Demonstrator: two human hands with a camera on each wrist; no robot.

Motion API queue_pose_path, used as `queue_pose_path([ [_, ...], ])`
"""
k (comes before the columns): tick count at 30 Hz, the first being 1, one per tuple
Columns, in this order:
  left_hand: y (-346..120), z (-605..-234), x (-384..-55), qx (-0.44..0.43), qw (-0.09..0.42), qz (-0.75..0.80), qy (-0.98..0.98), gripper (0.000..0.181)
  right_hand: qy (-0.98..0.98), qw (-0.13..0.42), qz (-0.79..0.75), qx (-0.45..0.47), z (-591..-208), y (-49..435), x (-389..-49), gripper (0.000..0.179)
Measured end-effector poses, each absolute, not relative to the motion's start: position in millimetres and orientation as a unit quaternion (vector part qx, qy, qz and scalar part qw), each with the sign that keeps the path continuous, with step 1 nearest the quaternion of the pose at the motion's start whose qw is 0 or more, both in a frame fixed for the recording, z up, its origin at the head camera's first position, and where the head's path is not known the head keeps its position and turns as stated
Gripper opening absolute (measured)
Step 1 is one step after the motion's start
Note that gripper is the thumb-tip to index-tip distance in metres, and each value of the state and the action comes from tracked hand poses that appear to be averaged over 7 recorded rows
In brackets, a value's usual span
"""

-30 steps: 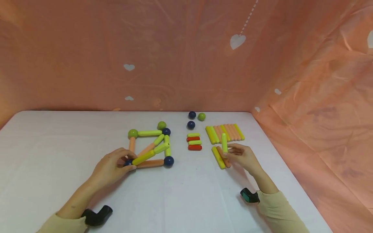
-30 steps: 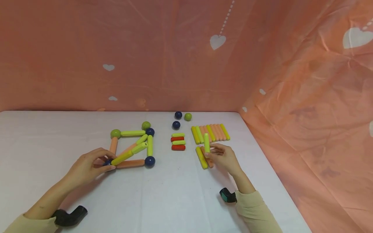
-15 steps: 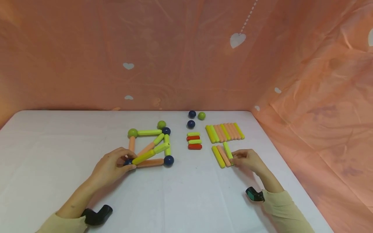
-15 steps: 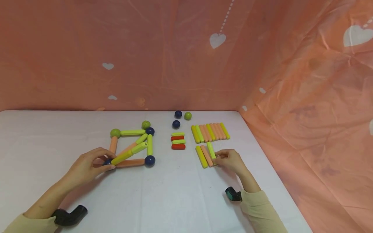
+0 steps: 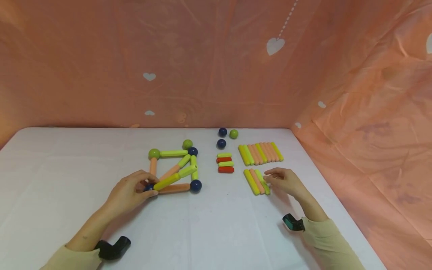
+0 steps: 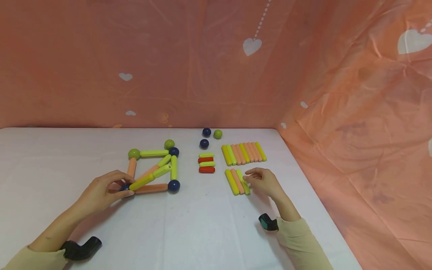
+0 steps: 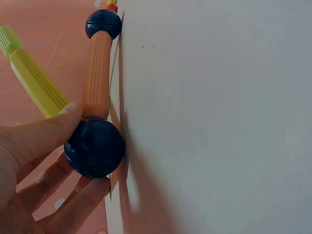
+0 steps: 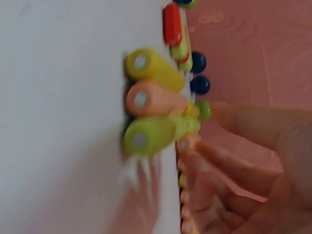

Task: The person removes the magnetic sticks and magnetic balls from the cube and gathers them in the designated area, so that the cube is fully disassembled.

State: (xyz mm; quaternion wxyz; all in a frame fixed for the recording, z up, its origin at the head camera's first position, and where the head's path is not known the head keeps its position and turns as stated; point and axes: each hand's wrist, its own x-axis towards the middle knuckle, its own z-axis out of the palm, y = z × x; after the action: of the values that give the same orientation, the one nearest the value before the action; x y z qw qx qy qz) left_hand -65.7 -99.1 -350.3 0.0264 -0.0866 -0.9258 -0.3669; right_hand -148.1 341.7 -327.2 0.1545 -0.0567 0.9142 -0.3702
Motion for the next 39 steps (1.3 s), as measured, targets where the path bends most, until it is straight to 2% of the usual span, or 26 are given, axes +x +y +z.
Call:
queue_pose_path([
  [4,-100,-351,-65,-0.085,0.028,-0.366,-0.926,0.022,0.893,0.13,-0.425,-0.073,-325,322,-153,0.037],
  [13,-99,-350,-66,-0.091,0.031,-0.371,-0.923,0.022,0.847,0.137,-0.502,-0.113,-318,261,-158,0.037],
  [21,-99,-350,-65,-0.083,0.027,-0.37,-0.925,0.022,0.834,0.116,-0.519,-0.149,-308,225,-156,0.032],
  [31,-97,-348,-65,-0.081,0.03,-0.371,-0.924,0.022,0.799,0.134,-0.552,-0.2,-298,196,-152,0.023],
  [39,-95,-349,-64,-0.078,0.03,-0.371,-0.925,0.021,0.768,0.162,-0.567,-0.249,-300,176,-144,0.027],
])
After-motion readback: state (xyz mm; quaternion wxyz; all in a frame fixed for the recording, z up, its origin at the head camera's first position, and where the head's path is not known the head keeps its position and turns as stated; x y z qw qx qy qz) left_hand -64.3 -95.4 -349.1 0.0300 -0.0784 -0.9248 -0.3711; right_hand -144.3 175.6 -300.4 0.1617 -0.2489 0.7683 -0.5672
